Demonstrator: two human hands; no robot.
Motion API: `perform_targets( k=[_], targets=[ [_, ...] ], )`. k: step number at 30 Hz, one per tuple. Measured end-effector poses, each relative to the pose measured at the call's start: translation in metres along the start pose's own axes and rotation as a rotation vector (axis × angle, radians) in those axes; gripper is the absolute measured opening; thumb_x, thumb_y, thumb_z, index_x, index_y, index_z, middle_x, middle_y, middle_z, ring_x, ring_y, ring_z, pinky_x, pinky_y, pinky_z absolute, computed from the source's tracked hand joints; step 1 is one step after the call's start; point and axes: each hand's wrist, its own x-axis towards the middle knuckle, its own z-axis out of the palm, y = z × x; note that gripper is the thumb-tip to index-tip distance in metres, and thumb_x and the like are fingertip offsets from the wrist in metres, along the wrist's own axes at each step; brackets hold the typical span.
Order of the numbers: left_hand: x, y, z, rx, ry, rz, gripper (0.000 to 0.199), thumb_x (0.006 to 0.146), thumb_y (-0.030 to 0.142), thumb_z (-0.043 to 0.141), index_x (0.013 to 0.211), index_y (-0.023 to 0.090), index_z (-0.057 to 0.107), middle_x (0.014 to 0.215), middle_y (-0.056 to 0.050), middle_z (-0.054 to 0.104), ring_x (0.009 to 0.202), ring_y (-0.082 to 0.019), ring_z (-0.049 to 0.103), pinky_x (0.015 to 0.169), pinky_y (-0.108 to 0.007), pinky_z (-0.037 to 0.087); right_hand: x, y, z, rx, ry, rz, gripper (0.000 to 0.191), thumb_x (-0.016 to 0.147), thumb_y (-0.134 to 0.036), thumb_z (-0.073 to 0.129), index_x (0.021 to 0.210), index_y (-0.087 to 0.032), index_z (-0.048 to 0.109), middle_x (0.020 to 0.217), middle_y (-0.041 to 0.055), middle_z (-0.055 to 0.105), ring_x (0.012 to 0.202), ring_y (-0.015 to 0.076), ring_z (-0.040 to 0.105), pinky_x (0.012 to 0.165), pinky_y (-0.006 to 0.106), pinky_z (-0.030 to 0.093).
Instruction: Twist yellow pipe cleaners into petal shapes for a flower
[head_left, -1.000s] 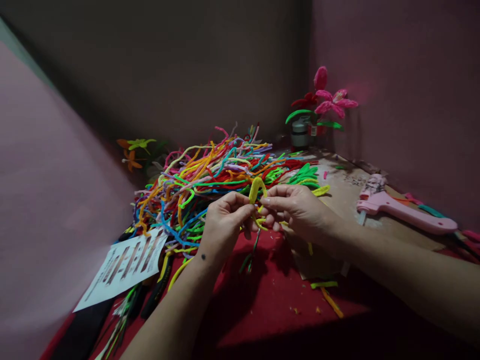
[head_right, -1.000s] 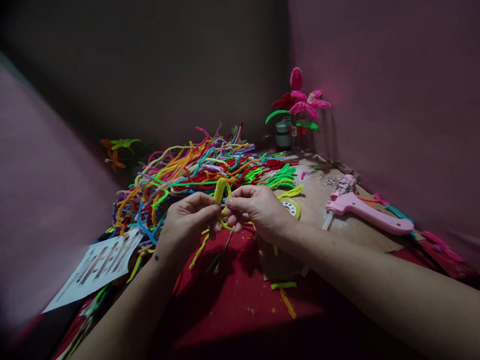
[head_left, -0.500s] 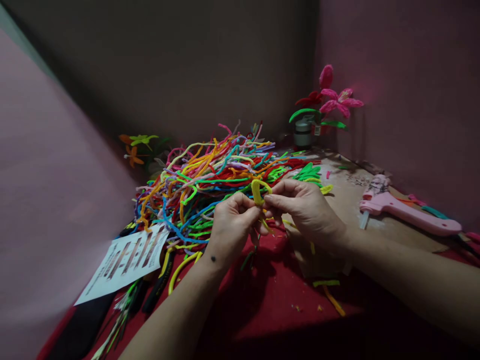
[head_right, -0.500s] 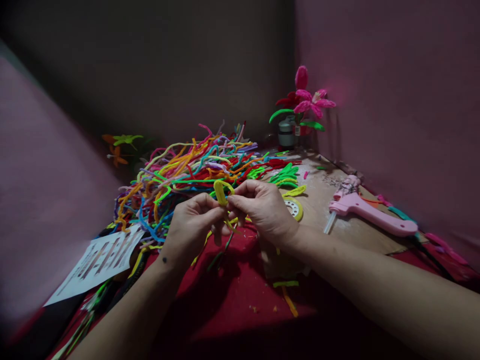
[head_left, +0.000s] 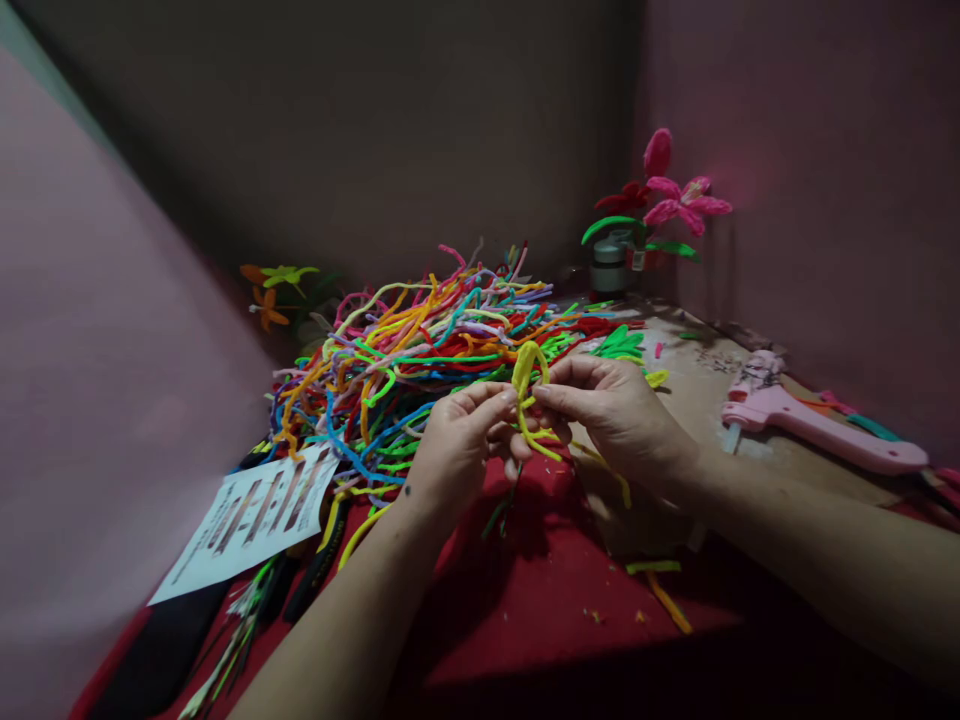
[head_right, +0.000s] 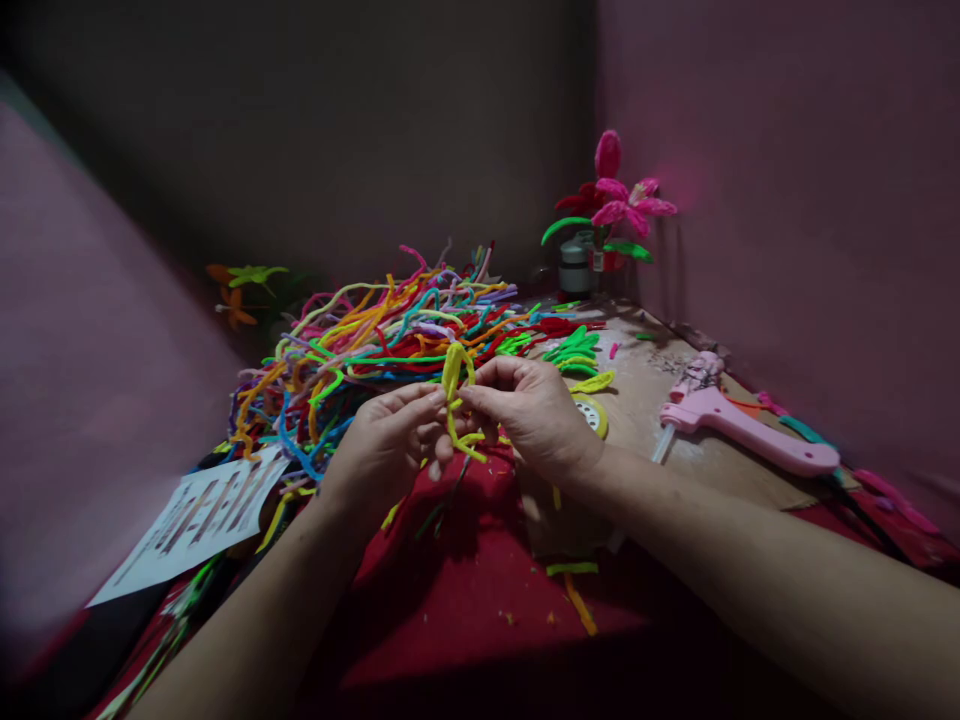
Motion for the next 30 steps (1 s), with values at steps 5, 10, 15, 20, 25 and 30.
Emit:
perform_targets(
  k=[5, 10, 15, 20, 25, 30],
  targets=[
    [0.000, 0.000, -0.002, 0.107, 0.006, 0.038, 0.018, 0.075, 0.029, 0.059, 0.077, 0.012, 0.056, 0.056, -0.002, 0.060, 0.039, -0.008, 0.050, 0.033, -0.017, 0.040, -0.001, 0.004, -0.001, 0.077, -0.018, 0.040, 0.015, 0.068, -0.025, 0.065, 0.067, -0.014, 0.055, 0.057, 0.0001, 0.059, 0.047, 0.0093, 0.052, 0.043, 0.022, 0.040],
    [-0.003, 0.002, 0.005, 0.268, 0.106, 0.101, 0.013, 0.076, 0.026, 0.056, 0.072, 0.013, 0.054, 0.045, 0.001, 0.057, 0.032, -0.009, 0.049, 0.030, -0.017, 0.038, -0.002, 0.003, 0.003, 0.102, 0.007, 0.013, 0.017, 0.070, -0.026, 0.064, 0.067, -0.015, 0.052, 0.057, 0.0002, 0.059, 0.047, 0.0106, 0.053, 0.044, 0.023, 0.041],
    [-0.005, -0.001, 0.014, 0.412, 0.231, 0.178, 0.010, 0.075, 0.022, 0.054, 0.070, 0.014, 0.052, 0.043, 0.003, 0.056, 0.031, -0.010, 0.050, 0.029, -0.016, 0.038, -0.006, 0.001, 0.006, -0.231, 0.159, -0.141, 0.017, 0.070, -0.026, 0.064, 0.065, -0.015, 0.052, 0.058, -0.0009, 0.057, 0.050, 0.0096, 0.052, 0.048, 0.023, 0.042],
    [-0.006, -0.005, 0.017, 0.441, 0.255, 0.206, 0.008, 0.073, 0.022, 0.054, 0.070, 0.014, 0.052, 0.045, 0.003, 0.056, 0.038, -0.013, 0.057, 0.031, -0.020, 0.044, -0.007, 0.010, 0.004, -0.427, 0.200, -0.277, 0.012, 0.072, -0.025, 0.061, 0.069, -0.015, 0.054, 0.064, -0.0003, 0.056, 0.056, 0.0102, 0.052, 0.051, 0.023, 0.042],
    [-0.007, -0.003, 0.019, 0.418, 0.247, 0.215, 0.008, 0.071, 0.021, 0.055, 0.069, 0.014, 0.052, 0.047, 0.003, 0.056, 0.038, -0.013, 0.057, 0.034, -0.021, 0.046, -0.008, 0.011, 0.004, -0.419, 0.191, -0.262, 0.012, 0.073, -0.026, 0.059, 0.069, -0.015, 0.054, 0.063, 0.0000, 0.057, 0.056, 0.0104, 0.052, 0.051, 0.023, 0.042],
    [-0.006, -0.001, 0.018, 0.369, 0.245, 0.179, 0.006, 0.071, 0.018, 0.055, 0.069, 0.014, 0.051, 0.046, 0.003, 0.056, 0.038, -0.013, 0.056, 0.036, -0.023, 0.048, -0.008, 0.001, 0.005, -0.341, 0.182, -0.223, 0.015, 0.074, -0.027, 0.059, 0.068, -0.015, 0.052, 0.059, -0.0008, 0.055, 0.051, 0.0105, 0.051, 0.048, 0.024, 0.042]
  ],
)
